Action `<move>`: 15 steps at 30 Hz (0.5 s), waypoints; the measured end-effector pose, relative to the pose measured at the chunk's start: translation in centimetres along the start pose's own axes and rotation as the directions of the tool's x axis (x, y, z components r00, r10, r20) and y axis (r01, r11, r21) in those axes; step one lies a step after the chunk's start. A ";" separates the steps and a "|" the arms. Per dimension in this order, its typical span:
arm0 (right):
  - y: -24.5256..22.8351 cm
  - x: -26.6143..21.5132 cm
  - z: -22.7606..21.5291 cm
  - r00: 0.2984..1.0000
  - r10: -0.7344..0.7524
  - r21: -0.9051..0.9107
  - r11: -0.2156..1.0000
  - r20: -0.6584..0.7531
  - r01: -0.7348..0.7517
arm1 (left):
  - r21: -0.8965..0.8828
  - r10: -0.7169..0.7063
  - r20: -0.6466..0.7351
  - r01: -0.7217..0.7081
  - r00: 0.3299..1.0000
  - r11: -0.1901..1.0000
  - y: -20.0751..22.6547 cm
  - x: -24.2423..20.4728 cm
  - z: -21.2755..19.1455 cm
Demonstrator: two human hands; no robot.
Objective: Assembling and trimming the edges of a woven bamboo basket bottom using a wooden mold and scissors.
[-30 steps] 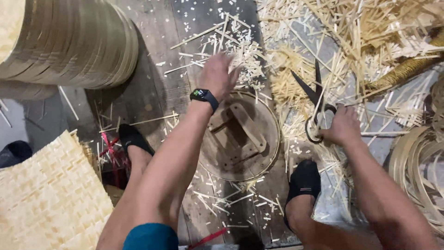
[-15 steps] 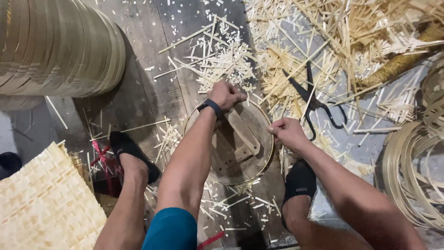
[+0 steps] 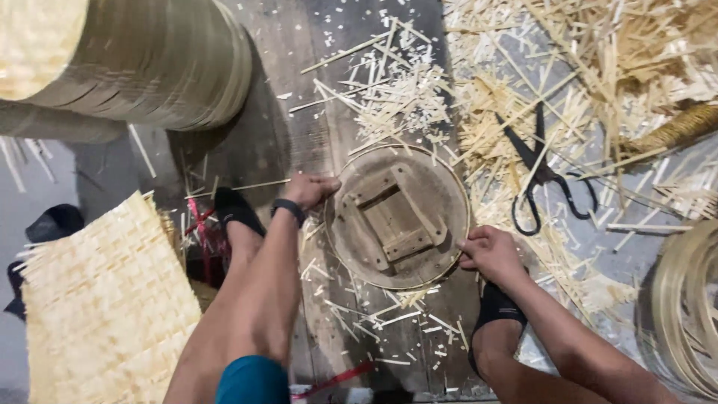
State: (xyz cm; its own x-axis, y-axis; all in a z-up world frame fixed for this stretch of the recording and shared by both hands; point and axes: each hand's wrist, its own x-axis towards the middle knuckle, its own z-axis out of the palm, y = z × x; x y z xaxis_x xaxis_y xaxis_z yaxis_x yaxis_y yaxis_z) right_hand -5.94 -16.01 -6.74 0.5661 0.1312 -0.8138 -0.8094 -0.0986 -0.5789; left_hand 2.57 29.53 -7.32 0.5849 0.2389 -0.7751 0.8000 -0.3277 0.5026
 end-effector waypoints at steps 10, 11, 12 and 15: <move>-2.0 -2.3 0.6 0.999 -0.034 -0.053 0.998 -0.027 0.032 | -0.258 0.012 -0.309 -0.095 0.951 0.961 -4.9 -2.1 2.2; -2.1 -2.5 0.9 0.999 -0.036 -0.032 0.999 -0.020 0.036 | -0.449 -0.038 -0.500 -0.222 0.865 0.865 -8.8 -1.3 2.5; -2.2 -2.7 1.2 0.999 -0.039 -0.010 0.999 -0.012 0.039 | -0.580 -0.135 -0.651 -0.375 0.746 0.723 -12.6 -0.5 2.9; -1.3 -3.4 1.5 0.996 0.084 0.024 0.996 0.007 -0.084 | -0.414 -0.132 -0.271 0.008 0.953 0.910 -15.7 -8.5 5.5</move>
State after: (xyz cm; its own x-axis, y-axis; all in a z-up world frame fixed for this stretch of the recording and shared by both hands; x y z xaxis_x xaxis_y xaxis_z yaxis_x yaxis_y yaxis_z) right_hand -7.03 -14.84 -3.12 0.4948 0.1296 -0.8593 -0.8577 -0.0859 -0.5069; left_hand -15.73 27.56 -10.70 0.4886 0.5190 -0.7014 0.7882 0.0822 0.6099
